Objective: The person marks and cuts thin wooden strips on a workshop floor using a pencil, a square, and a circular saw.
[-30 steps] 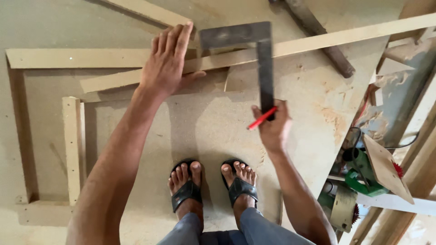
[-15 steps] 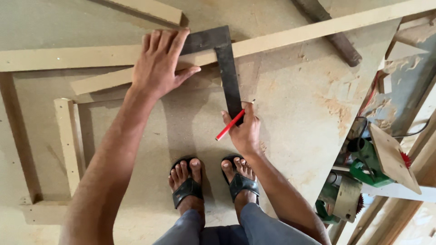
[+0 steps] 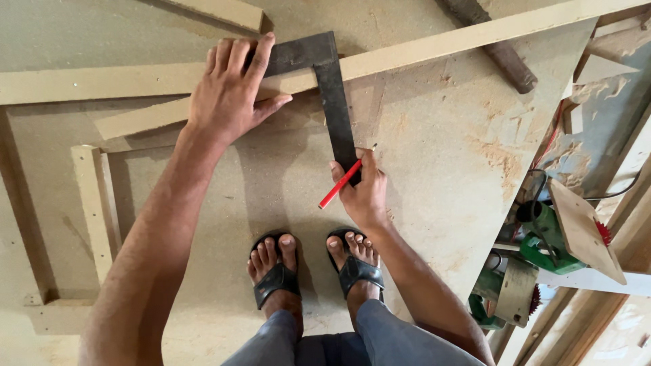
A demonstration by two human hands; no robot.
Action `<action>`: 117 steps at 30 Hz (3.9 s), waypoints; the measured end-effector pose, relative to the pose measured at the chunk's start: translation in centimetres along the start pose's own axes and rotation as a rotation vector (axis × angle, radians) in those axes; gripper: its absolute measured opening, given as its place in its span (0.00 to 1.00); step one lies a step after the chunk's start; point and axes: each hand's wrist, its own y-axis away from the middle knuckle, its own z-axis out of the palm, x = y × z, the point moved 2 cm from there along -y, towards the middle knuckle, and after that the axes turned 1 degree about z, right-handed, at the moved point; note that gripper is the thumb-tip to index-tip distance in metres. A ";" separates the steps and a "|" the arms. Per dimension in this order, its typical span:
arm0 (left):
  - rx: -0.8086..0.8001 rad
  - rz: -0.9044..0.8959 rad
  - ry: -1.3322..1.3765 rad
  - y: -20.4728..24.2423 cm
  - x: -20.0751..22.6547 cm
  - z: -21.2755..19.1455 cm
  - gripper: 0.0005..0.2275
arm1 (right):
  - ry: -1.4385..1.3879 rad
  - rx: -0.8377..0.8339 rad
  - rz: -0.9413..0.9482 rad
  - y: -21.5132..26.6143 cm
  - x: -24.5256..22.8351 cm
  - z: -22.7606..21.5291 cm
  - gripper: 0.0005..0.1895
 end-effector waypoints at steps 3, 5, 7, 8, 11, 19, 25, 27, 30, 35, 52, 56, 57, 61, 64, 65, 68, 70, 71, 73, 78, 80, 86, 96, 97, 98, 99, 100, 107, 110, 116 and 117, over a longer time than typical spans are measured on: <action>-0.005 -0.030 0.038 0.1 0.1 -0.3 0.42 | -0.019 -0.026 0.066 0.0 0.0 0.1 0.15; 0.006 -0.018 -0.002 0.0 0.2 -0.6 0.42 | -0.021 -0.034 0.102 0.0 0.2 0.0 0.15; 0.022 -0.010 0.005 -0.1 0.2 -0.8 0.41 | -0.014 -0.026 0.080 0.0 0.2 -0.1 0.15; 0.032 -0.007 0.030 -0.1 0.1 -1.0 0.40 | -0.019 -0.029 0.079 -0.1 0.2 -0.1 0.15; 0.049 0.001 0.033 -0.1 0.0 -1.0 0.34 | -0.025 -0.053 0.093 -0.2 0.4 0.0 0.15; 0.119 0.028 0.040 0.1 0.0 -0.7 0.23 | -0.019 -0.087 0.039 -0.1 1.1 0.1 0.15; 0.123 0.030 0.043 0.0 0.0 -0.8 0.22 | 0.022 -0.067 0.050 0.1 1.4 0.1 0.16; 0.110 0.022 0.064 -0.1 0.0 -0.9 0.22 | 0.010 -0.072 0.058 0.0 1.4 0.1 0.16; 0.101 0.018 0.062 0.0 0.0 -0.9 0.23 | 0.019 -0.066 0.058 0.0 1.6 0.2 0.16; 0.115 0.025 0.036 0.0 0.0 -0.9 0.20 | 0.059 -0.077 0.077 0.2 2.0 0.2 0.16; 0.157 0.016 0.188 -0.5 0.7 -3.1 0.20 | -0.016 0.076 -0.489 -11.5 -3.5 -3.4 0.06; 0.146 0.006 0.209 -0.5 0.7 -3.1 0.20 | -0.031 0.077 -0.498 -12.1 -3.8 -3.0 0.06; 0.139 0.005 0.216 -0.5 0.7 -3.0 0.20 | -0.037 0.067 -0.478 -12.2 -3.7 -2.9 0.06; 0.139 0.005 0.212 -0.5 0.6 -3.0 0.20 | -0.016 0.072 -0.515 -12.1 -3.0 -2.7 0.07; 0.151 0.016 0.198 -0.5 0.7 -3.0 0.19 | 0.000 0.074 -0.545 -12.2 -2.3 -2.6 0.07; 0.154 0.016 0.193 -0.5 0.7 -2.9 0.19 | 0.000 0.072 -0.543 -12.3 -2.0 -2.5 0.07; 0.155 0.014 0.192 -0.4 0.7 -2.8 0.19 | -0.009 0.064 -0.549 -12.4 -1.2 -2.2 0.06; 0.159 0.016 0.197 -0.4 0.6 -2.8 0.19 | -0.024 0.056 -0.567 -12.4 -0.9 -2.1 0.04; 0.163 0.018 0.200 -0.4 0.5 -2.8 0.19 | -0.002 0.051 -0.571 -12.1 -0.9 -2.2 0.04; 0.176 0.025 0.201 -0.2 0.6 -2.6 0.19 | 0.047 0.038 -0.580 -11.0 -1.1 -2.8 0.04; 0.178 0.027 0.170 -0.3 0.7 -2.6 0.19 | 0.023 0.084 -0.546 -10.0 -2.4 -3.6 0.07; 0.179 0.025 0.173 -0.3 0.6 -2.6 0.20 | 0.017 0.086 -0.520 -10.6 -2.9 -3.2 0.08; 0.165 0.020 0.166 -0.4 0.6 -2.8 0.19 | 0.098 0.089 -0.540 -11.6 -3.0 -2.4 0.09; 0.180 0.021 0.179 -0.1 0.5 -2.1 0.19 | 0.173 0.074 -0.499 -8.2 -0.5 -3.3 0.07; 0.175 0.015 0.176 -0.1 0.4 -1.8 0.19 | 0.165 0.075 -0.436 -6.9 -0.1 -3.5 0.08; 0.170 0.007 0.168 -0.1 0.3 -1.4 0.19 | 0.158 0.026 -0.283 -5.9 0.4 -3.4 0.10; 0.164 0.000 0.161 0.0 0.2 -1.0 0.19 | 0.150 -0.026 -0.131 -4.7 0.8 -3.0 0.13; 0.166 -0.024 0.118 0.0 0.0 -0.6 0.21 | 0.142 -0.078 0.021 -3.7 1.2 -2.5 0.15; 0.120 -0.191 0.033 0.9 -0.6 1.3 0.31 | 0.087 -0.029 -0.132 1.0 -1.5 1.5 0.30; 0.211 -0.173 -0.060 0.6 -0.5 1.1 0.31 | 0.070 -0.015 -0.113 0.1 -2.9 2.2 0.31; 0.271 -0.120 0.015 0.8 -0.1 -0.4 0.38 | 0.023 0.050 0.045 -1.1 -1.9 1.1 0.22; 0.286 -0.101 0.066 0.7 -0.1 -0.6 0.41 | 0.014 0.083 0.028 -1.0 -1.1 0.1 0.22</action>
